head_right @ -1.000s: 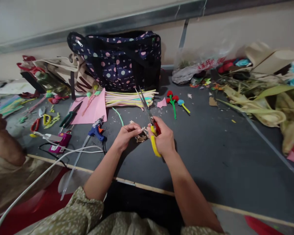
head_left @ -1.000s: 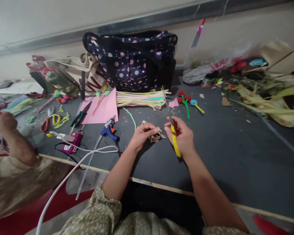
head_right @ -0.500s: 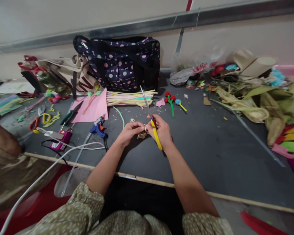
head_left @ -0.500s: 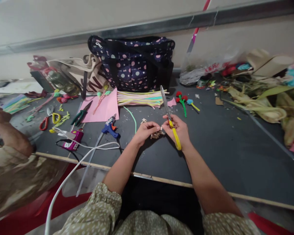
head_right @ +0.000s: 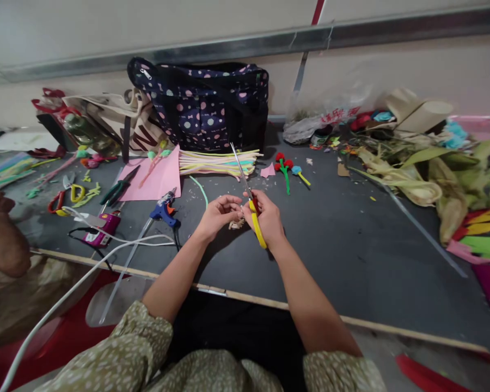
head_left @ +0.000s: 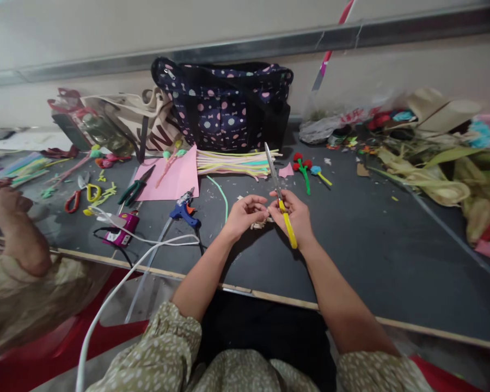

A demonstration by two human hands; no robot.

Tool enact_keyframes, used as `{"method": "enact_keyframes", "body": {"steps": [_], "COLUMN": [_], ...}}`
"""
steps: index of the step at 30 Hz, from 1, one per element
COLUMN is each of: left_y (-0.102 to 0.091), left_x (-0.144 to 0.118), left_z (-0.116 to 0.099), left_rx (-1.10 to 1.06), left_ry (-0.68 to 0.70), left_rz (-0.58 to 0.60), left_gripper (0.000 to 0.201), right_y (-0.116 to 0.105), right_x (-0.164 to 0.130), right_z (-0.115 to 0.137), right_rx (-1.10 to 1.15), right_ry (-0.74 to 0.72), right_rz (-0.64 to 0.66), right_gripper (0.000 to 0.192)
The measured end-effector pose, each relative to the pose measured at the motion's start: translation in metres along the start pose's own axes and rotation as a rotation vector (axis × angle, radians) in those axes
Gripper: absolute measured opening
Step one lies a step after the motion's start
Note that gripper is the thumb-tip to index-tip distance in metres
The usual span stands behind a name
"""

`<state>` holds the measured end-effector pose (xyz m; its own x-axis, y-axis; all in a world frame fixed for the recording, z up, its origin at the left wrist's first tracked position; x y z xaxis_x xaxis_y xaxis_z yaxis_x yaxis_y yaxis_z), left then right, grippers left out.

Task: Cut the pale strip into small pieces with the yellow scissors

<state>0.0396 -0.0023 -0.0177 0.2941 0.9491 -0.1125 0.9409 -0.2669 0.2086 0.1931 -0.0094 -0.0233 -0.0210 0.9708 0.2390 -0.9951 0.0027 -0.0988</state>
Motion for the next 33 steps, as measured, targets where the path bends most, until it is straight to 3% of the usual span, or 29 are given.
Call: {"method": "enact_keyframes", "body": {"steps": [3, 8, 14, 17, 24, 33], "left_y": [-0.002, -0.013, -0.028, -0.033, -0.033, -0.035], "left_x": [-0.001, -0.003, -0.003, -0.004, -0.008, -0.007], "left_z": [-0.003, -0.011, -0.017, -0.018, -0.022, -0.022], "left_rx": [-0.036, -0.166, -0.366, -0.44, -0.522, -0.546], "left_ry": [0.004, 0.061, 0.112, 0.115, 0.108, 0.073], "left_rz": [-0.049, -0.218, -0.374, -0.425, -0.467, -0.523], "left_gripper": [0.04, 0.029, 0.03, 0.032, 0.032, 0.032], "right_y": [-0.002, -0.011, -0.014, -0.01, -0.004, -0.001], "right_x": [-0.002, -0.006, -0.009, -0.012, -0.014, -0.014], "right_z": [0.003, 0.013, 0.006, 0.004, 0.005, 0.007], "right_rx": [-0.081, -0.515, -0.857, -0.975, -1.114, -1.18], "right_ry": [-0.015, -0.195, -0.395, -0.467, -0.581, -0.532], "right_rz": [-0.036, -0.097, 0.071, 0.078, 0.033, 0.075], "right_gripper": [0.041, 0.04, 0.044, 0.042, 0.041, 0.039]}}
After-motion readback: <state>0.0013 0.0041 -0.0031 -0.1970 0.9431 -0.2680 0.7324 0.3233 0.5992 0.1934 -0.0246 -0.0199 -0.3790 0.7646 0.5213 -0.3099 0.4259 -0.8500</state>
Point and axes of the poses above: each hand's wrist, its own x-axis towards the middle knuckle, its own y-axis out of the palm, z = x × y, the point moved 1 cm from there along x, towards the middle knuckle, and after that the axes turned 5 degrees about x, right-handed, at the moved point
